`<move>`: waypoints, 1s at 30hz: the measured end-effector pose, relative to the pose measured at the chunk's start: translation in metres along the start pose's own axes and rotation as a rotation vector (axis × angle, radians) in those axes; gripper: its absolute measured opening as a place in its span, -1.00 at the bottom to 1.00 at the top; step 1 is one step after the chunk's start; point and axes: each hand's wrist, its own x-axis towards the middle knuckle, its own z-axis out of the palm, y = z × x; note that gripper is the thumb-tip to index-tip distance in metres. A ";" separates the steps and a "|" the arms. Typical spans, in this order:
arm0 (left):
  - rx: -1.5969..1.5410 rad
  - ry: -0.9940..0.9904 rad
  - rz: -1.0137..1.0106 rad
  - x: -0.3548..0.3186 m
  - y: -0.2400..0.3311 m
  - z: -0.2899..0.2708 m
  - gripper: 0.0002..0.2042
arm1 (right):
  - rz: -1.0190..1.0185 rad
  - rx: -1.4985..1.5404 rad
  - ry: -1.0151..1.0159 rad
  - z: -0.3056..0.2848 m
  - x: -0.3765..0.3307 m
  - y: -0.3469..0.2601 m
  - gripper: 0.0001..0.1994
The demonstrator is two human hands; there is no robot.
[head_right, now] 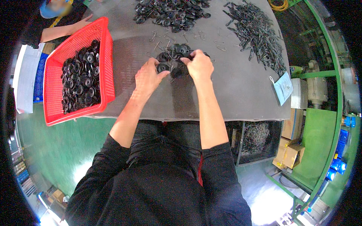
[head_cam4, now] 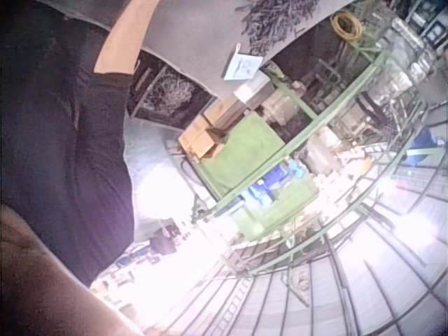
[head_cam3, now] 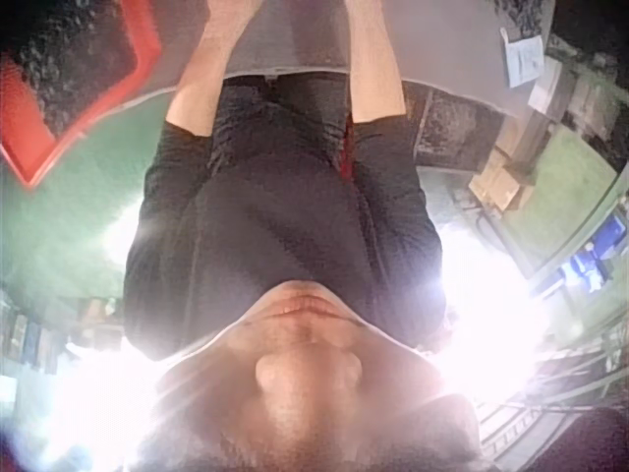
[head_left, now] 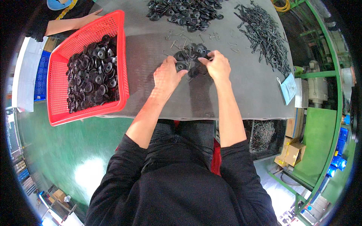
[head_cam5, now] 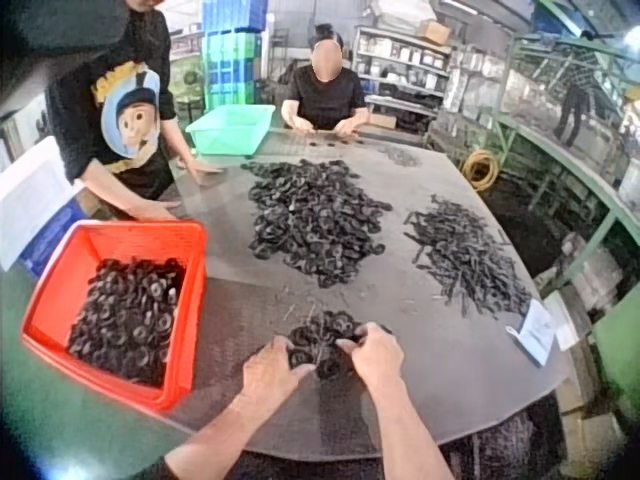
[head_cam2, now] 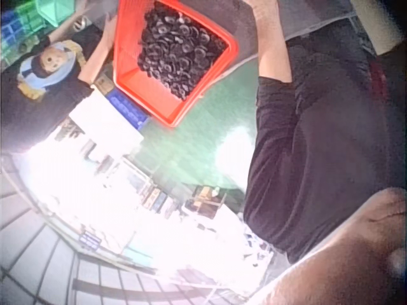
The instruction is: The person sits at a table and repeatedly picks small black circular parts and metal hooks, inserts the hooks into the parts, and places the assembled units into a red basket. A coworker across the table performs similar assembly.
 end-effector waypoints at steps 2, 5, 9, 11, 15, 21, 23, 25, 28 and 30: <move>-0.046 -0.084 -0.011 0.004 -0.001 0.001 -0.66 | -0.040 0.008 -0.008 -0.003 0.004 -0.011 -0.69; -0.267 -0.212 0.014 0.016 -0.010 -0.002 -0.71 | 0.015 0.192 -0.172 -0.009 0.019 -0.006 -0.72; -1.048 -0.469 -0.145 0.019 -0.025 -0.023 -0.82 | 0.114 0.423 -0.232 -0.010 0.023 0.031 -0.64; -1.283 -0.459 -0.323 0.011 0.000 -0.047 -0.85 | -0.005 0.180 -0.114 -0.009 0.013 0.023 -0.59; -1.160 -0.540 -0.321 0.022 -0.014 -0.021 -0.79 | 0.003 -0.153 -0.222 -0.010 -0.001 -0.027 -0.54; -0.077 -0.238 0.062 -0.001 0.027 0.003 -0.61 | -0.009 0.363 -0.346 -0.010 0.017 -0.008 -0.66; -0.042 -0.182 0.136 -0.006 0.024 0.011 -0.59 | 0.120 0.826 -0.489 -0.030 0.012 0.000 -0.76; -0.091 -0.212 0.166 -0.003 0.026 0.014 -0.58 | 0.130 1.352 -0.495 -0.043 0.009 0.028 -0.83; -0.180 -0.301 0.093 0.002 0.028 0.010 -0.62 | 0.167 1.460 -0.386 -0.049 0.011 0.029 -0.83; -0.247 -0.359 0.066 0.003 0.028 0.008 -0.65 | 0.143 1.082 -0.423 -0.043 0.031 0.038 -0.75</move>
